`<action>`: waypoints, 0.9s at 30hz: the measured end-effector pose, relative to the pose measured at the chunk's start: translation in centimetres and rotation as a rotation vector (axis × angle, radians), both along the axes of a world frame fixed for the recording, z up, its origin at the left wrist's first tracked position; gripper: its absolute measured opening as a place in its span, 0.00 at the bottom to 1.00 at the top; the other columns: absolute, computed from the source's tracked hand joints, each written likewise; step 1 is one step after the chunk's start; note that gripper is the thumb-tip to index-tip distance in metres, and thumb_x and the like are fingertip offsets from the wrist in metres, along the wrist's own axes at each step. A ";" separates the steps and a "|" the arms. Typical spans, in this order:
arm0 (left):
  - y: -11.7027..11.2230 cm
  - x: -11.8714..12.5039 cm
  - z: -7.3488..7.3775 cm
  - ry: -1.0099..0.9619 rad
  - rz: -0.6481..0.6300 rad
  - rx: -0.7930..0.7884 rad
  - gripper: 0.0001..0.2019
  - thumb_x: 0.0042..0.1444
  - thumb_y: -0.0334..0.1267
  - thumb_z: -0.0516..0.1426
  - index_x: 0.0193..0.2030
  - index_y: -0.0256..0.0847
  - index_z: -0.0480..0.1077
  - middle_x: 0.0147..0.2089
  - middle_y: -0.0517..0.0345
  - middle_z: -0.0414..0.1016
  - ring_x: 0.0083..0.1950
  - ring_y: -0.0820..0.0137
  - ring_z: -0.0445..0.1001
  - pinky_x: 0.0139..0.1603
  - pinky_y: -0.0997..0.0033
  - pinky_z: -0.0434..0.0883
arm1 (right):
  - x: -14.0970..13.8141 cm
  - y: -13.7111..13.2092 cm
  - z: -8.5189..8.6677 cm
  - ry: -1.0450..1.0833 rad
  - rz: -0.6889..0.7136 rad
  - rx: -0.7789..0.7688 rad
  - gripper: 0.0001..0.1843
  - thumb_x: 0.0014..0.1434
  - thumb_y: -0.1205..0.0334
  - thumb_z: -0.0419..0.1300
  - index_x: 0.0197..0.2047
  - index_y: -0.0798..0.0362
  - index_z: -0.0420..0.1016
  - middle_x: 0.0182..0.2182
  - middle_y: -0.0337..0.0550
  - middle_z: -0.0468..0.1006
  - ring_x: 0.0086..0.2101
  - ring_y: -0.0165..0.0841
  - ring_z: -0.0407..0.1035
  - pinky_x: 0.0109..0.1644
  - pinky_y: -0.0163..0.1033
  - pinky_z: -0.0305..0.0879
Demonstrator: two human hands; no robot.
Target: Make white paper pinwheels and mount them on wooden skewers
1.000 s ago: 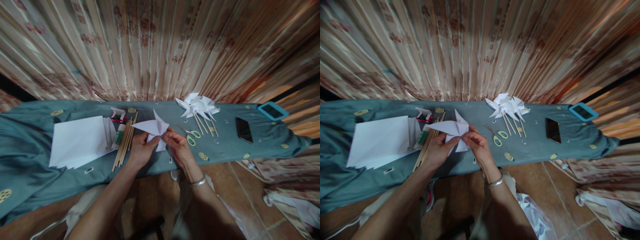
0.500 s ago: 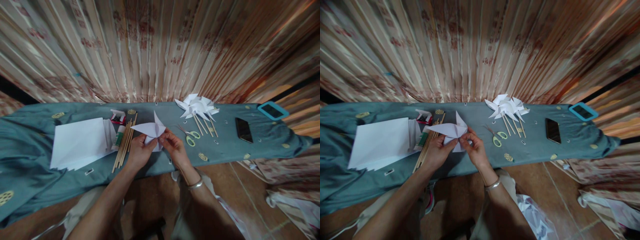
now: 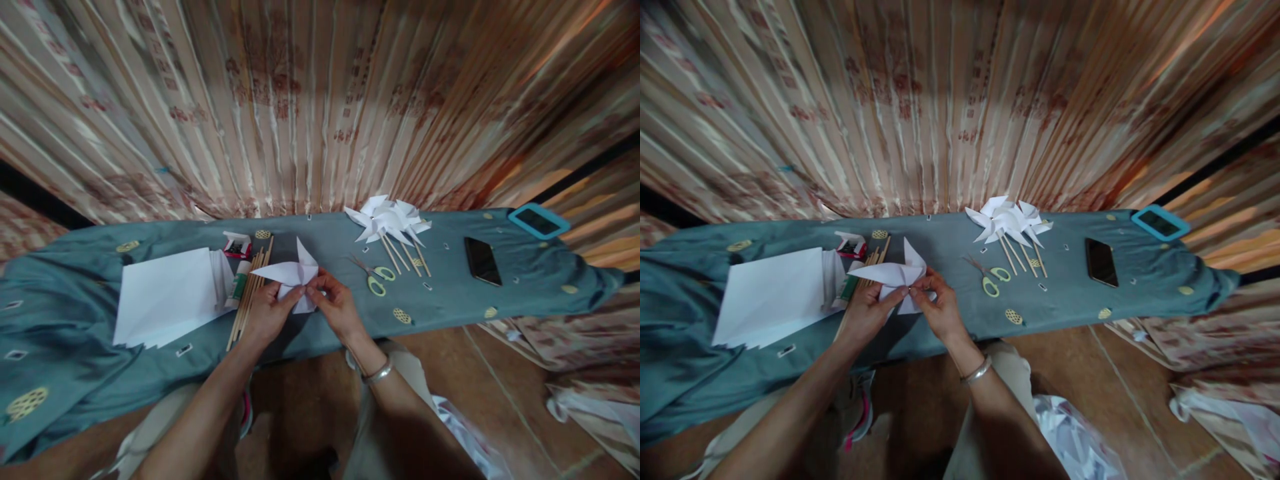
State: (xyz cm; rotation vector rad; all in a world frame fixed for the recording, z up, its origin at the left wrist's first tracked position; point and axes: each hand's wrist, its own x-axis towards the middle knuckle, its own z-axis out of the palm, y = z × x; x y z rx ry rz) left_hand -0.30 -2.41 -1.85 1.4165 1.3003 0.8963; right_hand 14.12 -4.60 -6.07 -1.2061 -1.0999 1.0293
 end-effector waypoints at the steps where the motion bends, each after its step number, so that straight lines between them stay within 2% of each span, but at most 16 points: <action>1: 0.0 0.0 -0.1 -0.006 0.007 0.003 0.19 0.46 0.51 0.61 0.34 0.35 0.78 0.32 0.52 0.81 0.36 0.60 0.77 0.38 0.65 0.73 | -0.1 0.0 0.0 0.016 0.001 -0.001 0.12 0.51 0.52 0.65 0.31 0.52 0.75 0.49 0.45 0.76 0.43 0.35 0.71 0.45 0.38 0.68; 4: 0.1 0.0 -0.4 -0.029 0.015 0.005 0.19 0.46 0.52 0.61 0.32 0.35 0.77 0.31 0.52 0.81 0.35 0.61 0.76 0.36 0.66 0.72 | -0.3 0.1 0.0 0.061 -0.011 -0.014 0.11 0.50 0.54 0.65 0.32 0.52 0.74 0.52 0.46 0.75 0.44 0.36 0.72 0.48 0.39 0.69; 6: 0.1 0.0 -0.4 -0.032 0.011 -0.002 0.19 0.46 0.52 0.61 0.32 0.35 0.77 0.31 0.52 0.81 0.35 0.62 0.76 0.35 0.67 0.71 | -0.5 0.2 0.0 0.114 -0.040 -0.025 0.15 0.48 0.53 0.67 0.36 0.52 0.75 0.56 0.47 0.73 0.46 0.37 0.72 0.50 0.41 0.69; 8: 0.1 0.0 -0.4 -0.045 0.012 -0.019 0.19 0.47 0.52 0.60 0.32 0.35 0.77 0.31 0.52 0.81 0.35 0.62 0.76 0.36 0.67 0.71 | -0.6 0.3 -0.1 0.184 -0.064 -0.037 0.23 0.46 0.53 0.69 0.45 0.51 0.74 0.58 0.49 0.71 0.49 0.39 0.72 0.51 0.42 0.70; 11: 0.1 0.1 -0.4 -0.087 0.023 -0.039 0.19 0.46 0.52 0.61 0.33 0.36 0.78 0.33 0.52 0.82 0.36 0.61 0.77 0.38 0.66 0.72 | -0.8 0.4 -0.2 0.254 -0.092 -0.044 0.40 0.44 0.53 0.72 0.59 0.49 0.65 0.61 0.52 0.68 0.52 0.42 0.71 0.52 0.46 0.72; 13: 0.1 0.1 -0.4 -0.122 0.026 -0.047 0.19 0.45 0.52 0.62 0.35 0.36 0.78 0.35 0.51 0.82 0.38 0.60 0.77 0.41 0.65 0.73 | -0.7 0.5 -0.2 0.265 -0.102 -0.034 0.47 0.42 0.52 0.73 0.64 0.49 0.60 0.62 0.53 0.66 0.53 0.43 0.70 0.55 0.47 0.71; 16: 0.1 0.2 -0.5 -0.170 0.024 -0.048 0.19 0.44 0.51 0.63 0.35 0.36 0.78 0.35 0.51 0.83 0.39 0.60 0.78 0.42 0.64 0.73 | -0.3 0.6 0.0 0.286 -0.056 -0.032 0.54 0.41 0.51 0.74 0.67 0.50 0.55 0.59 0.53 0.71 0.54 0.44 0.71 0.58 0.49 0.69; 21: -0.2 0.2 -0.5 -0.173 0.026 -0.041 0.18 0.43 0.50 0.64 0.34 0.36 0.78 0.33 0.52 0.82 0.38 0.60 0.78 0.41 0.64 0.74 | 0.0 0.5 0.3 0.326 0.018 -0.051 0.56 0.42 0.52 0.74 0.69 0.50 0.52 0.49 0.48 0.79 0.47 0.41 0.75 0.54 0.47 0.72; 27: -0.3 0.1 -0.1 -0.114 0.047 -0.001 0.17 0.44 0.50 0.63 0.34 0.37 0.78 0.33 0.53 0.82 0.36 0.61 0.78 0.38 0.66 0.74 | -0.1 0.3 1.0 0.265 0.019 -0.052 0.48 0.45 0.56 0.72 0.66 0.50 0.58 0.43 0.43 0.82 0.39 0.37 0.77 0.45 0.41 0.75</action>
